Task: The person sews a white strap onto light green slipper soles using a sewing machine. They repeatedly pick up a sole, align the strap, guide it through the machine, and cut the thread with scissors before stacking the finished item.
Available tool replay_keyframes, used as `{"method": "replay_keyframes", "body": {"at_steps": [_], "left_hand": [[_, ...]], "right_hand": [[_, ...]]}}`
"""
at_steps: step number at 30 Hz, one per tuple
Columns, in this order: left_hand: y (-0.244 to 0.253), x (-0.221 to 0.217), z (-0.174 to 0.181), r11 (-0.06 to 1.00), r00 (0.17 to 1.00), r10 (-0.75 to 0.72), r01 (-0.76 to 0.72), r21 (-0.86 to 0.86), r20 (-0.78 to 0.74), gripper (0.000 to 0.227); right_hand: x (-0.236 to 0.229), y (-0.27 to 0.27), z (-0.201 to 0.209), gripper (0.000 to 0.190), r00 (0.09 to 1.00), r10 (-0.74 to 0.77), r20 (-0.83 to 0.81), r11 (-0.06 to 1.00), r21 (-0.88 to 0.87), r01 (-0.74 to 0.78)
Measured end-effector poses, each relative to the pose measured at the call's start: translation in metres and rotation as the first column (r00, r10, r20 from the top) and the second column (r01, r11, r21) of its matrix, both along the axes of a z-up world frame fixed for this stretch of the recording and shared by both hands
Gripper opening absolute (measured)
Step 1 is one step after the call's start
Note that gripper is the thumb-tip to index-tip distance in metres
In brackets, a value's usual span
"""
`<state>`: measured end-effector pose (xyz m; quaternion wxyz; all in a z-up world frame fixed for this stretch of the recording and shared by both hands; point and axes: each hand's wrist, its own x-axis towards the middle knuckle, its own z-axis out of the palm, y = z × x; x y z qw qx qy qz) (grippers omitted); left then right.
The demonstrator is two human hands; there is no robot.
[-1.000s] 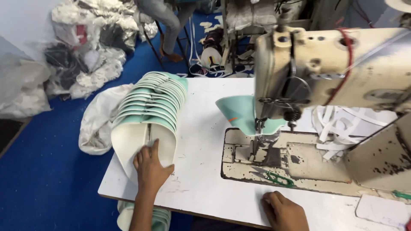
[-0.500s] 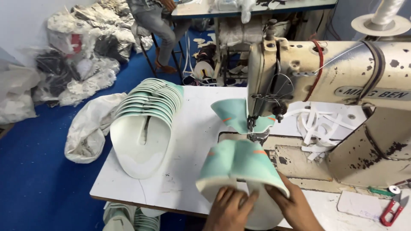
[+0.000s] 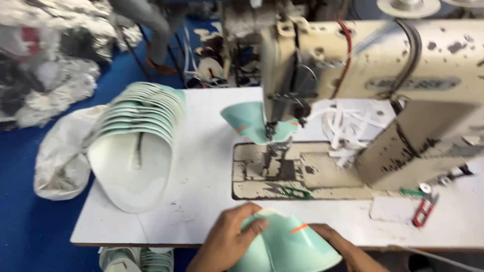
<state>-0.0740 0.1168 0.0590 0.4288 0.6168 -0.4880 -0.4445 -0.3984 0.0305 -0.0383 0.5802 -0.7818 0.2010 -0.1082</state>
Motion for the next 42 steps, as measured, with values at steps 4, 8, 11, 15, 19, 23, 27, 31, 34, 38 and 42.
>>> {"method": "replay_keyframes", "body": {"at_steps": [4, 8, 11, 15, 19, 23, 27, 31, 34, 38, 42], "left_hand": [[-0.013, -0.009, 0.022, 0.978, 0.97, -0.057, 0.102, -0.182, 0.237, 0.022], [-0.029, -0.026, -0.024, 0.959, 0.886, -0.087, 0.199, -0.204, 0.456, 0.023], [-0.032, -0.027, -0.068, 0.988, 0.888, -0.027, 0.094, -0.122, 0.459, 0.029], [-0.02, -0.031, -0.066, 0.963, 0.948, 0.025, -0.107, 0.245, 0.318, 0.045], [-0.022, -0.022, -0.037, 0.985, 0.951, 0.036, -0.086, 0.151, 0.307, 0.05], [-0.027, -0.021, -0.017, 0.999, 0.957, -0.035, 0.041, -0.015, 0.286, 0.036], [-0.037, -0.029, -0.038, 0.987, 0.945, 0.146, -0.117, -0.115, 0.294, 0.028], [-0.043, -0.029, -0.041, 0.989, 0.959, 0.142, -0.148, 0.008, 0.244, 0.03], [-0.045, -0.023, -0.04, 0.978, 0.969, 0.157, -0.18, 0.108, 0.19, 0.033], [-0.048, -0.009, -0.026, 0.972, 0.968, 0.236, -0.235, 0.025, -0.086, 0.045], [-0.056, -0.007, -0.019, 0.962, 0.962, 0.261, -0.252, 0.106, -0.084, 0.04]], "right_hand": [[0.057, -0.047, 0.097, 0.082, 0.986, 0.145, -0.086, 0.988, -0.043, -0.149], [0.097, -0.047, 0.102, 0.061, 0.988, -0.028, -0.154, 0.999, 0.019, 0.031], [0.108, -0.088, 0.051, 0.038, 0.965, -0.188, -0.184, 0.981, -0.091, 0.174], [0.113, -0.187, 0.019, 0.025, 0.721, -0.686, -0.096, 0.675, -0.452, 0.582], [0.118, -0.253, 0.012, 0.023, 0.6, -0.794, -0.099, 0.554, -0.523, 0.647], [0.119, -0.276, -0.004, 0.039, 0.717, -0.695, -0.06, 0.372, -0.883, 0.286], [0.111, -0.299, -0.051, 0.016, 0.733, -0.679, -0.048, 0.296, -0.931, 0.214], [0.114, -0.254, 0.026, 0.003, 0.808, -0.586, 0.057, 0.146, -0.974, 0.174], [0.105, -0.223, 0.064, 0.007, 0.809, -0.549, 0.211, 0.167, -0.92, 0.354], [0.08, -0.174, 0.12, 0.018, 0.81, -0.552, 0.199, 0.344, -0.83, 0.439], [0.032, -0.124, 0.138, 0.017, 0.755, -0.654, 0.053, 0.71, -0.302, 0.636]]}}
